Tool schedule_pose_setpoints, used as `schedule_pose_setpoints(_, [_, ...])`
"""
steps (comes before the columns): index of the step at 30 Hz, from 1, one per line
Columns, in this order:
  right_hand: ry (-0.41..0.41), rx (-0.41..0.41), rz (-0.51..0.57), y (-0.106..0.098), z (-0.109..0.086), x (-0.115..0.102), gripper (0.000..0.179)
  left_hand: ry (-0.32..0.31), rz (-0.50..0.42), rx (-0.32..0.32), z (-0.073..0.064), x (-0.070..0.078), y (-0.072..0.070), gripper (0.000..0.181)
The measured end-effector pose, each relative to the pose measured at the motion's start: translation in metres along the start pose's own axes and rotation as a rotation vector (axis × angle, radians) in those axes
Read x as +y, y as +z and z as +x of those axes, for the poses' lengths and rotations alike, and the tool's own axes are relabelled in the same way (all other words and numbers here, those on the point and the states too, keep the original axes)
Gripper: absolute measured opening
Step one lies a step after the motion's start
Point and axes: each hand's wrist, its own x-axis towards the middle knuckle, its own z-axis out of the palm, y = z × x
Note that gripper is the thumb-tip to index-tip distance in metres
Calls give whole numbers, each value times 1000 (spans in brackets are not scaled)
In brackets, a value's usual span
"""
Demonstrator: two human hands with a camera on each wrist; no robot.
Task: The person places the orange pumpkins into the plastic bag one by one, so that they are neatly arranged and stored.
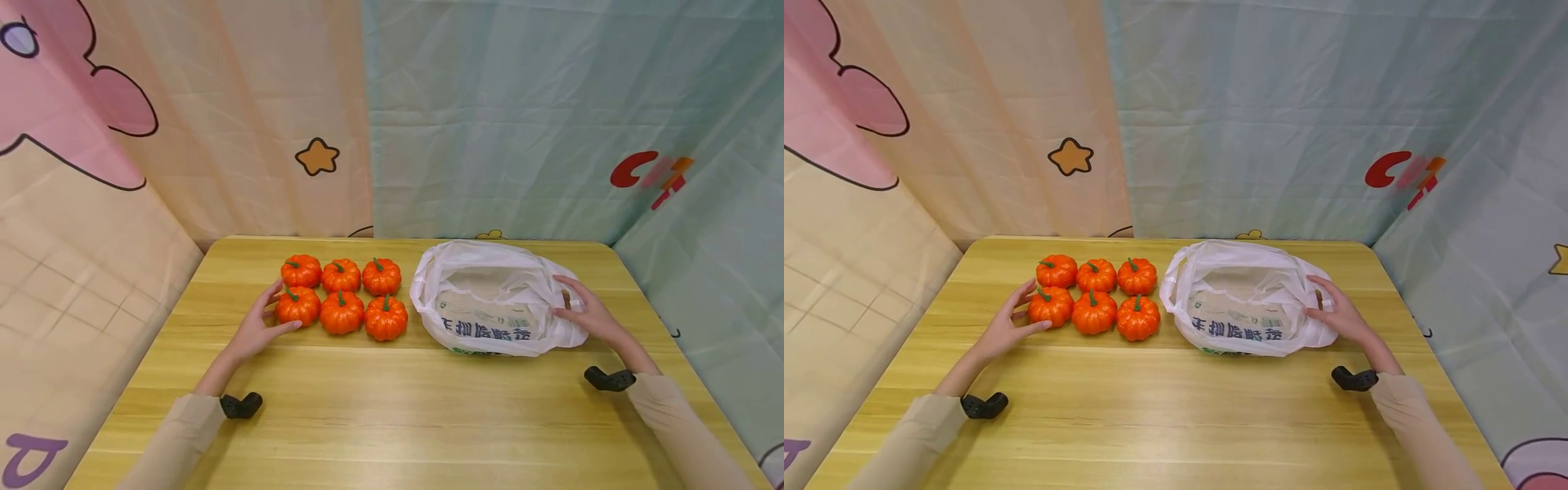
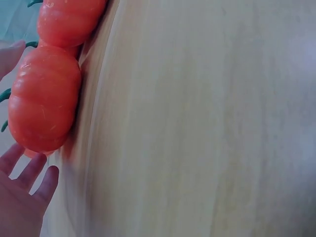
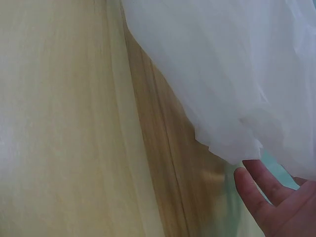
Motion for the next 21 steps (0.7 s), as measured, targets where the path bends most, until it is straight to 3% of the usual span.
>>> schedule_pose_setpoints(8, [-11,24,36,1,-2,1,69,-18,-26,6,5,-4,3,89])
schedule_pose_setpoints(21, [21,42,77,2,-3,0,71,-58,9,-2,5,-6,8,89])
